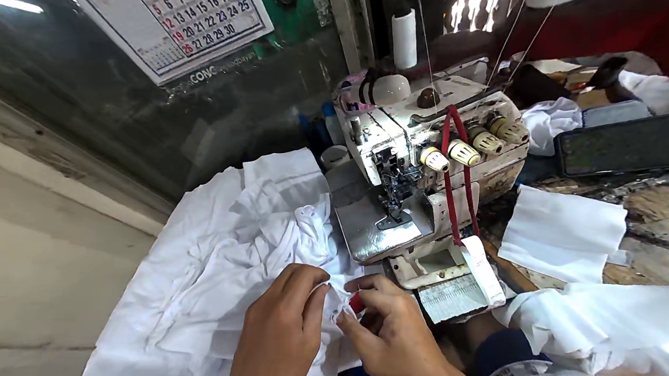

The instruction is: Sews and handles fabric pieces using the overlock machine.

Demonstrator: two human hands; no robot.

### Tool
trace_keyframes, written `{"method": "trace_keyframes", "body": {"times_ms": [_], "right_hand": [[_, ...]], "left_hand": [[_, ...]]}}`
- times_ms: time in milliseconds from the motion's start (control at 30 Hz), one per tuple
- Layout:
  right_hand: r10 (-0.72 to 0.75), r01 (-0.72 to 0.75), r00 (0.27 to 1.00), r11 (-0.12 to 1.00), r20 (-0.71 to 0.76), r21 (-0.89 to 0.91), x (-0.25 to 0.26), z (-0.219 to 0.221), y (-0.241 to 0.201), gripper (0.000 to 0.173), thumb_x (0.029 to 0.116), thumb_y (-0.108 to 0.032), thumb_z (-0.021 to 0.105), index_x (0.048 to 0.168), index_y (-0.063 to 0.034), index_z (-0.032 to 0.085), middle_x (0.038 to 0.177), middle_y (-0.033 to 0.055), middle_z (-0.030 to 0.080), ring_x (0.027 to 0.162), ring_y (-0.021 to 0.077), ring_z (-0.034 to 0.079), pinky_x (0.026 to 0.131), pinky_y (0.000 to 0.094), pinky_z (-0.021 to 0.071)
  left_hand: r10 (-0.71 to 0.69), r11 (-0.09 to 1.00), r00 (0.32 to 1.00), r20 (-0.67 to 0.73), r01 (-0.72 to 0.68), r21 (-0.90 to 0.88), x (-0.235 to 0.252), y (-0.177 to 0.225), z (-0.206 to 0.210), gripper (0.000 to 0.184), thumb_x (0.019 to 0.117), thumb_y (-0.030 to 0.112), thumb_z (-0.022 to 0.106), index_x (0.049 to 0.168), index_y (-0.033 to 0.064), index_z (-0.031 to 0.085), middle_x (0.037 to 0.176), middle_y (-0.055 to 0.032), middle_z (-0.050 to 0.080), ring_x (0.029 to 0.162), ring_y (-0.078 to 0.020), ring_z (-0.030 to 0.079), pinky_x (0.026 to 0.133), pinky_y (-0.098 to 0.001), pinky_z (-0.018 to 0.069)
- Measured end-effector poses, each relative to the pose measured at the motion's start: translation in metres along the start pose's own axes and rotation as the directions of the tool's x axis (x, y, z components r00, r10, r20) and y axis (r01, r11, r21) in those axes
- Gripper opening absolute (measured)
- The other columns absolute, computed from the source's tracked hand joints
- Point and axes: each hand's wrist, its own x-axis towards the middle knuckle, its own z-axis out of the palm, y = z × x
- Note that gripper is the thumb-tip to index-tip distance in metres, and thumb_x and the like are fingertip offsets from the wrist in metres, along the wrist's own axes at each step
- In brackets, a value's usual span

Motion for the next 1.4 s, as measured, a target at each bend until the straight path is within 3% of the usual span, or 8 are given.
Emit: {"method": "trace_keyframes", "body": {"times_ms": [100,333,533,667,933,1200,1300,1400], "right_hand": [[-0.107,0.105,0.993,0.993,-0.044,-0.055,0.0,-0.002,-0.006,0.018,0.0935,-0.031,0.071,0.089,-0.0131,0.074,0.086,-0.0042,0.07,0.062,0.0031,0.062,0.054,0.0226,0.0553],[-0.103,0.097,0.988,0.993,-0.111,-0.066,-0.002,-0.025,-0.032,0.021,0.0882,-0.033,0.076,0.082,-0.0143,0.069,0.071,-0.0066,0.064,0.057,0.0024,0.058,0.05,0.0221,0.0503],[-0.037,0.034,0.999,0.996,-0.028,-0.08,0.003,-0.048,-0.035,0.027,0.0915,-0.034,0.073,0.114,-0.0195,0.07,0.087,-0.0094,0.07,0.065,0.0033,0.063,0.055,0.023,0.0538],[-0.045,0.046,0.999,0.991,0.007,-0.126,0.002,-0.059,-0.035,0.019,0.0955,-0.035,0.067,0.105,-0.0201,0.074,0.085,-0.011,0.07,0.066,0.0013,0.062,0.058,0.0218,0.0538],[0.061,-0.063,0.997,0.997,0.055,0.049,0.007,-0.096,-0.029,0.022,0.0999,-0.037,0.065,0.104,-0.0162,0.071,0.081,-0.0036,0.071,0.06,0.0101,0.067,0.05,0.029,0.0584],[0.315,-0.26,0.944,0.895,-0.101,0.361,0.029,-0.107,-0.014,0.028,0.0911,-0.026,0.077,0.106,-0.0083,0.062,0.075,0.0062,0.071,0.053,0.0207,0.068,0.044,0.0354,0.0593],[0.33,-0.2,0.912,0.877,-0.244,0.438,0.041,-0.098,-0.014,0.025,0.0914,-0.022,0.077,0.102,-0.0054,0.062,0.072,0.0084,0.07,0.052,0.0223,0.068,0.044,0.0357,0.0602],[0.322,-0.187,0.913,0.875,-0.25,0.447,0.046,-0.095,-0.017,0.025,0.0911,-0.02,0.077,0.103,-0.0054,0.061,0.075,0.0098,0.07,0.058,0.0249,0.071,0.05,0.0389,0.0643]], "left_hand": [[-0.015,0.999,0.997,-0.074,0.012,-0.041,-0.004,0.004,-0.012,0.021,0.0997,0.031,0.058,0.107,0.0195,0.074,0.095,0.0084,0.07,0.076,-0.0015,0.064,0.063,-0.0216,0.0556],[-0.009,0.998,0.987,-0.159,-0.001,-0.066,-0.001,0.017,-0.011,0.024,0.1007,0.029,0.056,0.108,0.0204,0.077,0.101,0.0035,0.067,0.076,-0.0043,0.064,0.063,-0.0231,0.0568],[0.003,0.988,0.987,-0.161,-0.028,-0.15,0.005,0.026,-0.013,0.022,0.1019,0.031,0.056,0.109,0.0185,0.074,0.091,0.0092,0.071,0.075,-0.0006,0.067,0.065,-0.0218,0.0585],[-0.035,0.962,0.983,-0.18,-0.016,-0.273,0.008,0.028,-0.008,0.021,0.1003,0.028,0.062,0.113,0.0195,0.076,0.096,0.0104,0.074,0.081,-0.0002,0.07,0.072,-0.0213,0.0618],[-0.017,0.942,1.0,0.026,0.025,-0.336,0.046,0.026,0.008,0.027,0.1039,0.042,0.055,0.101,0.0211,0.072,0.076,0.0106,0.068,0.062,-0.0025,0.064,0.054,-0.0233,0.0556],[-0.098,0.995,0.969,0.227,0.099,0.01,0.123,0.04,0.029,0.03,0.0964,0.048,0.061,0.081,0.0221,0.063,0.064,0.0062,0.057,0.059,-0.0108,0.058,0.057,-0.0385,0.0519],[-0.093,0.994,0.996,0.015,0.092,0.063,0.135,0.049,0.051,0.022,0.0924,0.028,0.064,0.076,0.0133,0.061,0.064,-0.0032,0.056,0.061,-0.0224,0.06,0.055,-0.0478,0.0501],[-0.073,0.994,0.996,-0.055,0.077,0.074,0.139,0.043,0.057,0.022,0.0905,0.032,0.064,0.077,0.0153,0.061,0.064,-0.0015,0.056,0.059,-0.0212,0.059,0.053,-0.0479,0.049]]}}
